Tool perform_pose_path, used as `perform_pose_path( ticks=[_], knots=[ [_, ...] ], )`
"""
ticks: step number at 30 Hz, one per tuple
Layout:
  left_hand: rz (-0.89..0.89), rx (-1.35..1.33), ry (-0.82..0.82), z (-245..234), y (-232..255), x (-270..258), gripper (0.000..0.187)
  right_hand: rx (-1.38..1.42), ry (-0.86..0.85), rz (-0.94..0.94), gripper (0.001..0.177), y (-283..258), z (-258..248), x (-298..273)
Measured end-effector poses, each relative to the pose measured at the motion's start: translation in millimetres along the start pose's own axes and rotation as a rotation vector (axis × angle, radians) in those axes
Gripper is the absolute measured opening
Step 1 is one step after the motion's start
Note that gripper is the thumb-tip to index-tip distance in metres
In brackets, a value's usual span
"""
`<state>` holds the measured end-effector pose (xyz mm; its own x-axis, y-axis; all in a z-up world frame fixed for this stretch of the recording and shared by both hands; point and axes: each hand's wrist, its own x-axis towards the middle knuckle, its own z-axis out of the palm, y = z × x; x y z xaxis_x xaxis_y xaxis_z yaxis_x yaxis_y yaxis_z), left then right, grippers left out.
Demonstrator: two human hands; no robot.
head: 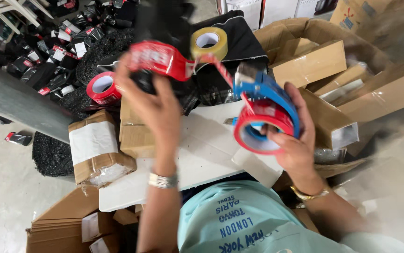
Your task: The person packs items into black plastic bags and small cardboard boxes, sealing them with tape and applying shipping labels.
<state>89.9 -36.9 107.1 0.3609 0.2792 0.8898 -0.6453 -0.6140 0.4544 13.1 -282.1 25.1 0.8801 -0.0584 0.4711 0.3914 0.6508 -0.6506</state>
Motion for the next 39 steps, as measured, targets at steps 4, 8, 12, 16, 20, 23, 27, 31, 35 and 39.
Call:
perform_pose_path(
  ticks=[4,8,12,16,20,23,27,31,35,39],
  knots=[
    [-0.191,-0.4,0.041,39,27,-57,0.047,-0.283,0.085,-0.208,0.109,8,42,10],
    [-0.72,-0.998,0.042,54,34,-69,0.039,-0.367,-0.029,-0.167,0.114,1,60,10],
    [-0.732,-0.917,0.02,50,37,-69,0.035,-0.417,-0.066,-0.1,0.103,-2,45,15],
    [-0.646,-0.874,0.003,50,40,-68,0.035,-0.403,-0.106,-0.104,0.09,2,37,15],
    [-0.469,-0.64,0.028,50,45,-62,0.039,-0.033,0.012,0.022,0.08,12,36,23],
    [-0.29,-0.359,0.006,50,46,-59,0.038,0.027,0.004,0.049,0.068,18,29,28],
    [-0.308,-0.32,-0.014,51,45,-57,0.037,0.003,0.027,0.045,0.065,21,21,34],
    [-0.296,-0.302,0.009,53,45,-55,0.036,0.068,0.03,0.079,0.06,25,17,36],
    [-0.302,-0.275,-0.004,45,46,-55,0.037,0.081,-0.02,0.067,0.061,29,15,33],
    [-0.238,-0.143,-0.127,11,32,-60,0.039,0.14,-0.06,0.129,0.066,18,0,35]
  ],
)
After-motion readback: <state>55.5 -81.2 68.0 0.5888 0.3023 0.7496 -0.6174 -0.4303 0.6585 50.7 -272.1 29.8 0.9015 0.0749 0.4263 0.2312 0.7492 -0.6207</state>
